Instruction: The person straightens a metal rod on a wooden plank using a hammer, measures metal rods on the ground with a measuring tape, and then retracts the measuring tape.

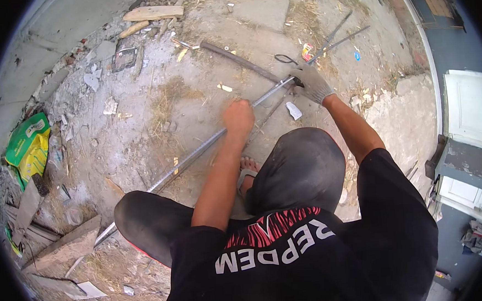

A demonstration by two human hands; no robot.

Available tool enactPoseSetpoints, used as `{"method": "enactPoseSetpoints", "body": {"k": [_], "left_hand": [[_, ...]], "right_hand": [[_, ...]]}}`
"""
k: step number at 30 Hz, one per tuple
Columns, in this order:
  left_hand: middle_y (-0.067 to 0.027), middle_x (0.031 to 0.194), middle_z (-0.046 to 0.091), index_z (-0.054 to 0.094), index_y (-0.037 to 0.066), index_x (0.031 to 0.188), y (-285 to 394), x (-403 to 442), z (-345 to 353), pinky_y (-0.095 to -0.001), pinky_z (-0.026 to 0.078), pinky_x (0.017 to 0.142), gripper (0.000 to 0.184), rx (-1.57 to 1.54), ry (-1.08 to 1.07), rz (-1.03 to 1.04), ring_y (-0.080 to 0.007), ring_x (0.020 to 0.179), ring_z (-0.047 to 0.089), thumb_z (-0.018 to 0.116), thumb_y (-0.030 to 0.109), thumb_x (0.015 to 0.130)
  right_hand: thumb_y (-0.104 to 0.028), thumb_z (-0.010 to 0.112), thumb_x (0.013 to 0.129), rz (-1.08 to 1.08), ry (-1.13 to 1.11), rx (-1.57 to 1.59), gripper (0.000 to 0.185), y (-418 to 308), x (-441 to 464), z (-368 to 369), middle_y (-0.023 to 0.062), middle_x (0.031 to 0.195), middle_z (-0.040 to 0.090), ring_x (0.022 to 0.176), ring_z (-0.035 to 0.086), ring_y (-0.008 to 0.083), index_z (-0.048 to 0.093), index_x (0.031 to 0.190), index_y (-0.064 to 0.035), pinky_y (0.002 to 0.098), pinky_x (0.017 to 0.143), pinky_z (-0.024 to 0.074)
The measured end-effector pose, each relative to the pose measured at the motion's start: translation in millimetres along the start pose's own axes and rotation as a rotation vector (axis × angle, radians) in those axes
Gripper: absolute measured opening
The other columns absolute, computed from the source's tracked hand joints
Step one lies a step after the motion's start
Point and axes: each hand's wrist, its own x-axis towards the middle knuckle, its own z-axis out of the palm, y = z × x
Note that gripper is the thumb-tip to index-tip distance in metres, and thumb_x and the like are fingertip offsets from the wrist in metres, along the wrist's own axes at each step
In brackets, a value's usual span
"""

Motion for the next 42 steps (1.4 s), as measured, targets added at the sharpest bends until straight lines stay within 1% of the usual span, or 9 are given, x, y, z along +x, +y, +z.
{"method": "enactPoseSetpoints", "body": {"k": [4, 10, 12, 20, 24, 27, 31, 34, 42], "left_hand": [[-0.0233, 0.085, 0.071, 0.075, 0.002, 0.084, -21, -41, -31, -0.0504, 0.056, 0.075, 0.018, -0.237, 0.055, -0.047, -0.0402, 0.083, 0.071, 0.062, 0.015, 0.085], [-0.02, 0.082, 0.071, 0.075, 0.004, 0.079, -23, -119, -114, -0.0488, 0.056, 0.071, 0.018, -0.274, 0.256, -0.085, -0.0386, 0.079, 0.071, 0.066, 0.02, 0.078], [-0.0188, 0.087, 0.071, 0.074, 0.006, 0.086, -8, -142, -163, -0.0477, 0.055, 0.077, 0.021, -0.286, -0.078, -0.21, -0.0383, 0.087, 0.069, 0.067, 0.025, 0.083], [-0.0148, 0.088, 0.073, 0.075, 0.01, 0.089, 18, -338, -354, -0.0482, 0.056, 0.078, 0.024, -0.159, -0.115, -0.331, -0.0356, 0.088, 0.071, 0.065, 0.032, 0.087], [-0.0113, 0.091, 0.072, 0.075, 0.011, 0.093, 51, -418, -409, -0.0477, 0.054, 0.081, 0.025, -0.24, -0.234, -0.255, -0.0328, 0.092, 0.069, 0.064, 0.034, 0.091], [-0.012, 0.093, 0.072, 0.074, 0.009, 0.095, 126, -422, -423, -0.0453, 0.053, 0.082, 0.023, -0.326, -0.343, -0.012, -0.0332, 0.093, 0.069, 0.063, 0.029, 0.093], [-0.0142, 0.096, 0.07, 0.07, 0.007, 0.102, 262, -420, -454, -0.0457, 0.053, 0.081, 0.02, -0.529, -0.268, 0.208, -0.0365, 0.092, 0.067, 0.059, 0.023, 0.095], [-0.0157, 0.099, 0.07, 0.069, 0.006, 0.101, 316, -441, -465, -0.047, 0.052, 0.082, 0.02, -0.489, -0.459, 0.307, -0.0386, 0.093, 0.066, 0.059, 0.022, 0.096], [-0.0172, 0.095, 0.07, 0.069, 0.004, 0.101, 315, -515, -452, -0.0462, 0.052, 0.076, 0.022, -0.312, -0.676, 0.492, -0.0403, 0.086, 0.066, 0.06, 0.023, 0.096]], "right_hand": [[-0.014, 0.073, 0.074, -0.147, -0.076, 0.033, 0.034, -80, 25, -65, 0.0122, 0.088, 0.062, 0.086, 0.06, 0.0351, 0.069, 0.107, -0.0111, 0.0426, 0.076, 0.0487], [-0.007, 0.071, 0.067, -0.186, -0.488, 0.317, 0.046, -153, 42, -130, 0.0153, 0.099, 0.062, 0.094, 0.061, 0.0348, 0.065, 0.112, -0.0062, 0.0433, 0.086, 0.0494], [-0.007, 0.072, 0.067, -0.196, -0.55, 0.26, 0.045, -180, 44, -174, 0.0149, 0.099, 0.063, 0.095, 0.061, 0.0356, 0.065, 0.112, -0.0064, 0.0439, 0.088, 0.0495], [-0.027, 0.075, 0.07, -0.247, -0.852, 0.182, 0.04, -321, 0, -355, 0.0117, 0.092, 0.065, 0.093, 0.063, 0.0331, 0.067, 0.106, -0.0119, 0.0421, 0.085, 0.0526], [-0.031, 0.074, 0.072, -0.134, -0.859, 0.241, 0.036, -351, -69, -452, 0.011, 0.09, 0.065, 0.09, 0.063, 0.0326, 0.067, 0.104, -0.015, 0.0426, 0.081, 0.0531], [-0.035, 0.072, 0.075, 0.048, -0.872, 0.173, 0.033, -369, -126, -518, 0.0119, 0.093, 0.066, 0.09, 0.065, 0.033, 0.066, 0.1, -0.0148, 0.0441, 0.079, 0.0531], [-0.037, 0.071, 0.076, 0.127, -0.624, 0.209, 0.033, -421, -221, -569, 0.0127, 0.091, 0.063, 0.088, 0.065, 0.0337, 0.065, 0.099, -0.014, 0.0466, 0.076, 0.0533], [-0.036, 0.072, 0.074, 0.167, -0.415, 0.182, 0.033, -450, -277, -601, 0.0119, 0.09, 0.062, 0.086, 0.064, 0.0334, 0.064, 0.097, -0.0138, 0.0463, 0.074, 0.0534], [-0.029, 0.074, 0.067, 0.5, -0.247, 0.169, 0.034, -458, -442, -656, 0.0118, 0.088, 0.062, 0.084, 0.064, 0.0335, 0.066, 0.098, -0.0153, 0.0444, 0.072, 0.0538]]}}
